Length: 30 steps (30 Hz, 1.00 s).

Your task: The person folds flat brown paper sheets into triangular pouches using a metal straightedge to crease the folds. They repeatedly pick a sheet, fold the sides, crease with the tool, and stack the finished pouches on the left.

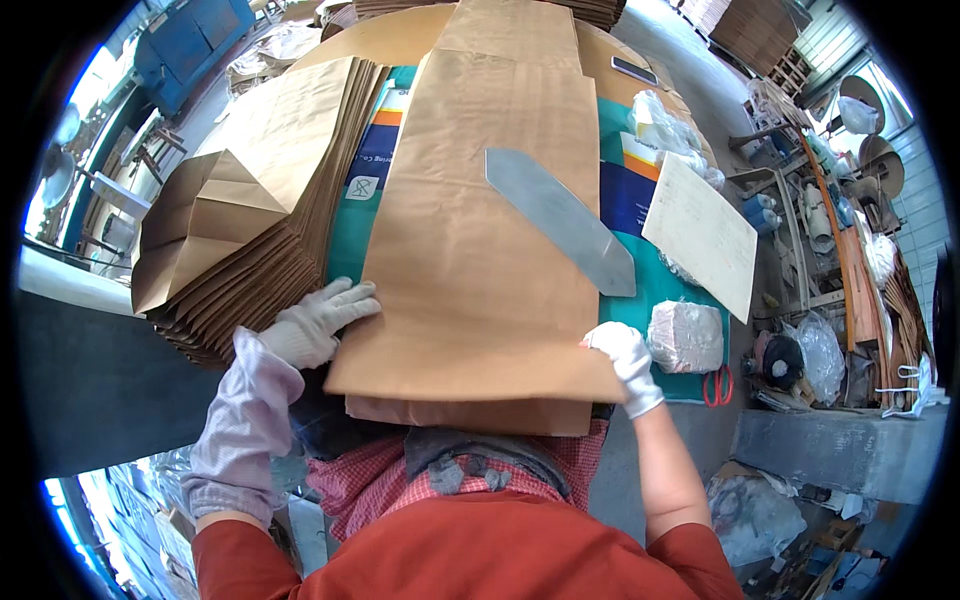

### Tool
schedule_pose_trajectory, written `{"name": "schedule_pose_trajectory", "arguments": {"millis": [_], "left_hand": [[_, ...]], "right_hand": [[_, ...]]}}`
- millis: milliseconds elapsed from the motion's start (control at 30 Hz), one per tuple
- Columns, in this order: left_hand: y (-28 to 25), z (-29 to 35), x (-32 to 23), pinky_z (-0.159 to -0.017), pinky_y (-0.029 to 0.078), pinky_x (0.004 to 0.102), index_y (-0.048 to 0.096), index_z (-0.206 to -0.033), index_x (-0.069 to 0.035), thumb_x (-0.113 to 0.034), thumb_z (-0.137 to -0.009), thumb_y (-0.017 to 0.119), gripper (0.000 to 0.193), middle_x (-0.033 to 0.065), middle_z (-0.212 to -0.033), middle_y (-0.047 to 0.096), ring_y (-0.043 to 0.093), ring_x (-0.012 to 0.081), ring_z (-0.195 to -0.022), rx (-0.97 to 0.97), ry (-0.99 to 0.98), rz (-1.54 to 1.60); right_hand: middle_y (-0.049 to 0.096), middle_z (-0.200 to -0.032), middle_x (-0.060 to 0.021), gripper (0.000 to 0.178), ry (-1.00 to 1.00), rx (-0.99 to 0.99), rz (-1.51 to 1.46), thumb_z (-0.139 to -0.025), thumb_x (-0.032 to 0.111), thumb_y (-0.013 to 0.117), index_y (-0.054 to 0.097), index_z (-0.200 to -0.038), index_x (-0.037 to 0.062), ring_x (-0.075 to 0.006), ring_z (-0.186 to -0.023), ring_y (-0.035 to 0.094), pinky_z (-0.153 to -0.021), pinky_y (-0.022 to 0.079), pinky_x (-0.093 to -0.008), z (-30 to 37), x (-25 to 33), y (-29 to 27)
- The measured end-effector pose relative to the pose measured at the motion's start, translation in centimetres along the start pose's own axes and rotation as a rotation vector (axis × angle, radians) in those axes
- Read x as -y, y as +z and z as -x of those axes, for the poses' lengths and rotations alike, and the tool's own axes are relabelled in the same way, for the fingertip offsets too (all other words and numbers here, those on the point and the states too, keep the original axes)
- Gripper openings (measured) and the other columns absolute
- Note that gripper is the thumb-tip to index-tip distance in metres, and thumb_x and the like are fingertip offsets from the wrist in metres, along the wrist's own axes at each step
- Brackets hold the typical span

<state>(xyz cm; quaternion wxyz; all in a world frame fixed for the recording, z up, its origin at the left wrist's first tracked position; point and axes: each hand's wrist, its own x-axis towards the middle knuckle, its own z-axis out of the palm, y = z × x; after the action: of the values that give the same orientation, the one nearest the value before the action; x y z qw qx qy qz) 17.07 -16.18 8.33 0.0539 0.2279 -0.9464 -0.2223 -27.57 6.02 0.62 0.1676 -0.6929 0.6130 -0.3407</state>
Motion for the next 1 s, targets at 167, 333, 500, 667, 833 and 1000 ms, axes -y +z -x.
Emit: {"name": "schedule_pose_trajectory", "arguments": {"millis": [167, 333, 500, 667, 833, 1000], "left_hand": [[4.1, -1.9, 1.3, -0.074, 0.053, 0.0364, 0.074, -0.097, -0.008, -0.021, -0.095, 0.071, 0.013, 0.0104, -0.086, 0.074, 0.069, 0.025, -0.08, -0.177, -0.931, 0.551], [9.1, -2.8, 0.6, -0.073, 0.054, 0.048, 0.07, -0.091, -0.008, -0.036, -0.096, 0.069, 0.028, 0.0153, -0.089, 0.073, 0.07, 0.0369, -0.08, -0.465, -0.841, -0.127], [10.3, -3.6, 0.8, -0.073, 0.053, 0.0529, 0.066, -0.088, -0.01, -0.035, -0.1, 0.062, 0.028, 0.0143, -0.087, 0.071, 0.068, 0.0396, -0.082, -0.47, -0.827, -0.216], [9.9, -4.1, 0.9, -0.074, 0.054, 0.0514, 0.069, -0.09, -0.01, -0.035, -0.101, 0.059, 0.029, 0.0141, -0.089, 0.073, 0.07, 0.0388, -0.083, -0.413, -0.913, -0.189], [9.6, -4.4, 0.9, -0.075, 0.057, 0.0504, 0.07, -0.091, -0.014, -0.034, -0.1, 0.058, 0.025, 0.0112, -0.088, 0.075, 0.072, 0.0362, -0.082, -0.404, -0.895, -0.226], [6.1, -5.3, 0.9, -0.077, 0.059, 0.0501, 0.071, -0.103, -0.014, -0.036, -0.099, 0.061, 0.024, 0.0089, -0.095, 0.077, 0.074, 0.0334, -0.086, -0.023, -0.937, -0.313]], "right_hand": [[0.069, -0.075, -0.0174, 0.041, 0.803, 0.149, 0.082, -0.089, 0.043, 0.077, 0.069, -0.082, 0.0038, -0.0354, -0.073, 0.067, -0.068, 0.051, -0.0448, -3.5, 0.7, -0.4], [0.068, -0.081, -0.0182, 0.036, 0.732, -0.065, 0.295, -0.09, 0.038, 0.075, 0.065, -0.082, 0.0047, -0.0398, -0.077, 0.066, -0.069, 0.051, -0.0489, -3.2, 2.0, 2.3], [0.066, -0.095, -0.0161, 0.029, 0.596, -0.17, 0.6, -0.09, 0.033, 0.075, 0.063, -0.091, 0.0068, -0.0397, -0.085, 0.066, -0.071, 0.052, -0.0502, -1.1, 0.4, 5.0], [0.065, -0.099, -0.0174, 0.028, 0.507, -0.227, 0.602, -0.092, 0.027, 0.073, 0.063, -0.108, 0.0065, -0.0412, -0.086, 0.066, -0.072, 0.053, -0.0516, -1.3, 0.3, 5.4], [0.05, -0.151, -0.0194, 0.064, -0.066, -0.121, 0.857, -0.088, 0.022, 0.076, 0.051, -0.144, 0.0038, -0.0438, -0.138, 0.048, -0.116, 0.04, -0.0536, -4.2, -0.1, 4.3], [0.047, -0.155, -0.0245, 0.072, -0.102, 0.1, 0.597, -0.085, 0.043, 0.077, 0.058, -0.14, 0.0004, -0.0447, -0.144, 0.042, -0.123, 0.031, -0.0565, -7.7, 3.2, 6.8]]}}
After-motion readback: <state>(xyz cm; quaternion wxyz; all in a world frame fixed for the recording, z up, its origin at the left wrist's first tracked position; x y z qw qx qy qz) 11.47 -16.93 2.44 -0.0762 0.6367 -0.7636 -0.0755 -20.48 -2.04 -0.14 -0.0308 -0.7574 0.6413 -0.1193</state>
